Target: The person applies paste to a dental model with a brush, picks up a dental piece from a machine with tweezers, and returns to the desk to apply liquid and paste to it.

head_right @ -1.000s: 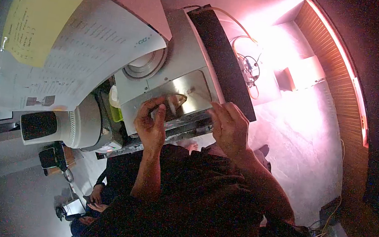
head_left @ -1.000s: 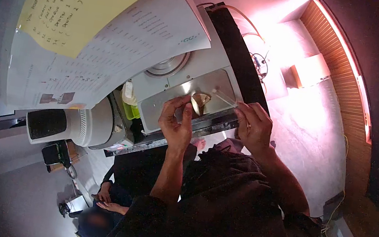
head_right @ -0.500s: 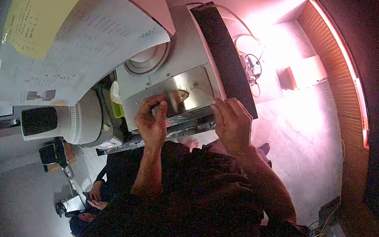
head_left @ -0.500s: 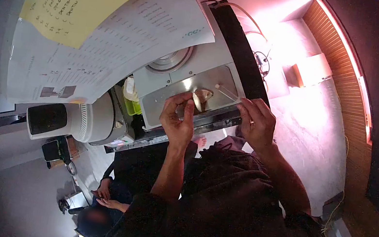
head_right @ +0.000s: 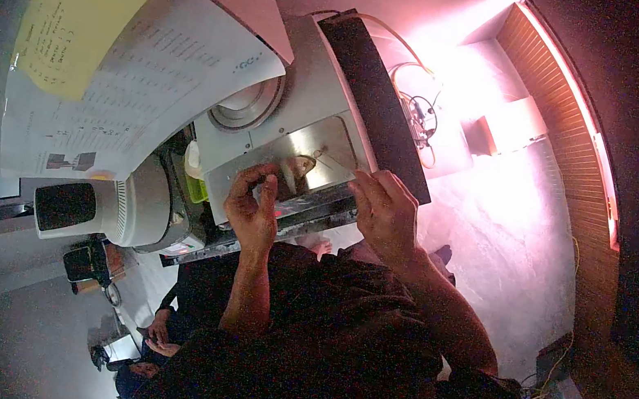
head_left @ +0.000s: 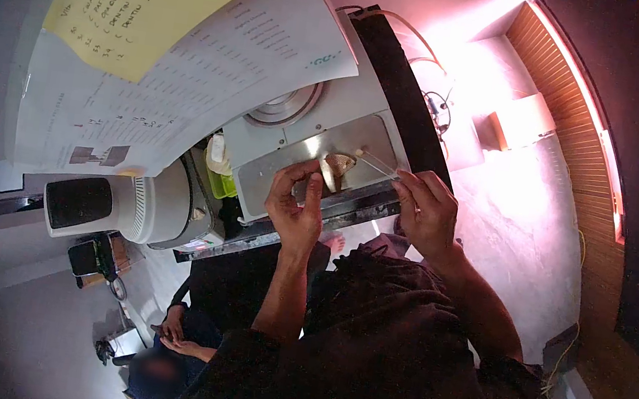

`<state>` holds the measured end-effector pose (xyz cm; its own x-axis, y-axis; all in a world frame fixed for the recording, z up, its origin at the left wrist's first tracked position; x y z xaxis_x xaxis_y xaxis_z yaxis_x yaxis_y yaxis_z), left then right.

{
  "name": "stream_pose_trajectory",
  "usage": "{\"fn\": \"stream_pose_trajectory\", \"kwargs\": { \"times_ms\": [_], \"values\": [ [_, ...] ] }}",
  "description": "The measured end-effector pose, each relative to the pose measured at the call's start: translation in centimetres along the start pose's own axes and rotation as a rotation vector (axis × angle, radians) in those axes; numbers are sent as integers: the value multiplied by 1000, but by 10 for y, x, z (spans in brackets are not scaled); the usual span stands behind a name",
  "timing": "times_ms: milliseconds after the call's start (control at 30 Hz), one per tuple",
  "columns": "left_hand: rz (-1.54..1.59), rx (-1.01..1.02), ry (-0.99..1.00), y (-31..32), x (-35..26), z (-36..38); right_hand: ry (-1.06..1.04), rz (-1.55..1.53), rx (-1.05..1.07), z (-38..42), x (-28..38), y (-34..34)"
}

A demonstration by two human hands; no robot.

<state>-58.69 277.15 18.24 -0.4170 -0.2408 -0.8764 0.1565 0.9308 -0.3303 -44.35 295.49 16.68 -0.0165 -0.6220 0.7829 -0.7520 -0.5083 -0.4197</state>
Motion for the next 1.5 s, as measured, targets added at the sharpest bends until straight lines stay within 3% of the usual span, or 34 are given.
{"fn": "stream_pose_trajectory", "kwargs": {
  "times_ms": [633,800,1133,1500],
  "values": [
    [14,2,-46,4,-3,-1,97,-39,7,-3,-3,-2],
    [24,30,-127,4,3,1,-39,48,5,-2,-4,0],
    [24,23,-76,4,5,0,-309,140,18,-2,0,1],
    [69,33,-109,9,6,3,-172,43,15,-1,-8,0]
  ]
}}
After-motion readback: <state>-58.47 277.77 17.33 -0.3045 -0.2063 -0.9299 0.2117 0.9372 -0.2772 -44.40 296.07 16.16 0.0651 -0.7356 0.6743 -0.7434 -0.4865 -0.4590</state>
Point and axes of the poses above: each hand's wrist, its own z-axis away from the middle knuckle, its own y-axis out of the palm, x = y × z, the point moved 4 cm from there along -z, towards the middle knuckle, and after that the axes turned 5 degrees about -x, right-handed, at the moved point
